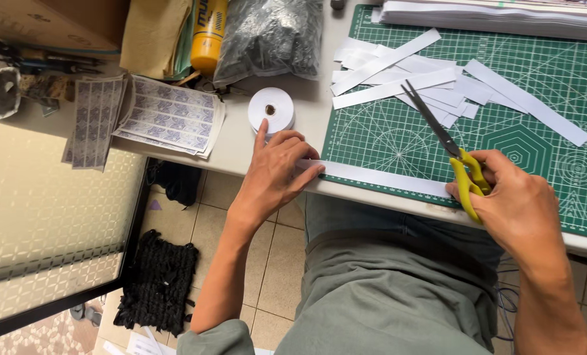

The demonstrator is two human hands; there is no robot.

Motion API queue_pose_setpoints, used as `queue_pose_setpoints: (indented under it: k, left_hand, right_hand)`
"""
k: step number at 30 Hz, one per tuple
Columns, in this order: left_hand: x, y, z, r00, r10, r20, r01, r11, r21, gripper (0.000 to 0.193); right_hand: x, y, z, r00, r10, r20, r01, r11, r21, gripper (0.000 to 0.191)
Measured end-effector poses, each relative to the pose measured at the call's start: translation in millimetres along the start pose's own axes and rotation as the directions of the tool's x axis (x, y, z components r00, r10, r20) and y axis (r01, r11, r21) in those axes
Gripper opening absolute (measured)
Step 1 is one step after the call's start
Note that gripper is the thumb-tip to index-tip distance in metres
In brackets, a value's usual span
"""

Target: The person sits at a workbench and cuts strips from a roll of white paper using scissors, working on a green cutting mat. They repeatedly pull out a length of paper, hold it flat, snip it into shorter strips, and set the cut pieces on the mat, gradually accumulating a pile of strips.

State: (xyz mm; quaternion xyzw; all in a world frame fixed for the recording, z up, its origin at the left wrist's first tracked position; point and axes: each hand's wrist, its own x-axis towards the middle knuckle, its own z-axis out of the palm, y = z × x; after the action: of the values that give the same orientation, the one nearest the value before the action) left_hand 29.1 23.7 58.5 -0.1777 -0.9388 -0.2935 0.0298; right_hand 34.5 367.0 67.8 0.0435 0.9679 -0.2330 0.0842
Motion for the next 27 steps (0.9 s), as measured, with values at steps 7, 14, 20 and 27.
queue_pose_setpoints:
  k: [7,14,20,27]
  left_hand:
    - [6.3,4.6,4.6,1.0,0.005,-0.008,-0.004,0.998,0.058,0.021]
    - [8.3,2.9,4.5,0.999,-0.032,0.013,0.031,0.999,0.042,0.017]
    - [8.7,5.0,4.4,0.999,-0.039,0.001,0.039,0.999,0.028,0.016]
    - [7.8,8.3,-1.5,0.998,-0.053,0.018,0.053,0.999,-0.006,0.018]
  right_hand:
    - [0.4,-0.6,1.3,1.0,0.002,0.02,-0.002,1.0,0.028,0.056]
    - [0.5,2.7,4.9,1.0,-0.021,-0.004,0.021,1.0,0.008,0.056]
    - [0.3,0.5,3.9,1.0,-0.018,-0.005,0.018,1.0,0.01,0.056]
    - [0.3,-4.5,1.1,1.0,-0.023,-0.005,0.023,1.0,0.015,0.054]
